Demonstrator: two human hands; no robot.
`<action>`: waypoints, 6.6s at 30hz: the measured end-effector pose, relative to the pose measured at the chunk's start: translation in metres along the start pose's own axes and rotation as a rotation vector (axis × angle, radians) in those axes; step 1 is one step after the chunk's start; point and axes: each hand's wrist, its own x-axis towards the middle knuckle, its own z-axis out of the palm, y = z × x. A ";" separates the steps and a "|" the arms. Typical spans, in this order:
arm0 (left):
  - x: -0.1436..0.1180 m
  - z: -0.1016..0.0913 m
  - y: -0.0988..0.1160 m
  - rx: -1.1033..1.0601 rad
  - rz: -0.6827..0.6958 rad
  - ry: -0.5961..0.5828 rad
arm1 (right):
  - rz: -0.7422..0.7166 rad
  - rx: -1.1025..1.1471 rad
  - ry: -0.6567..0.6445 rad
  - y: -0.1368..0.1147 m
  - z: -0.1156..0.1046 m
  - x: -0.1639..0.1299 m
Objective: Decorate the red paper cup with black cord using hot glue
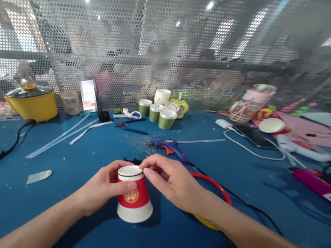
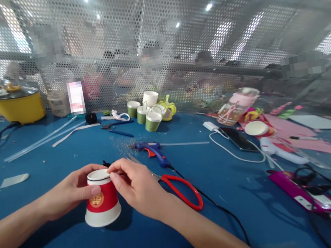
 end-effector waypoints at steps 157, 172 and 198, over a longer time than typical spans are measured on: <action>-0.013 -0.009 0.022 1.322 0.680 0.106 | -0.216 -0.242 0.000 -0.007 -0.002 0.003; -0.012 -0.004 0.019 1.420 0.796 0.153 | -0.328 -0.374 0.058 -0.013 0.005 0.002; -0.018 0.005 0.026 1.317 0.599 0.150 | -0.230 -0.189 0.022 -0.008 0.001 0.004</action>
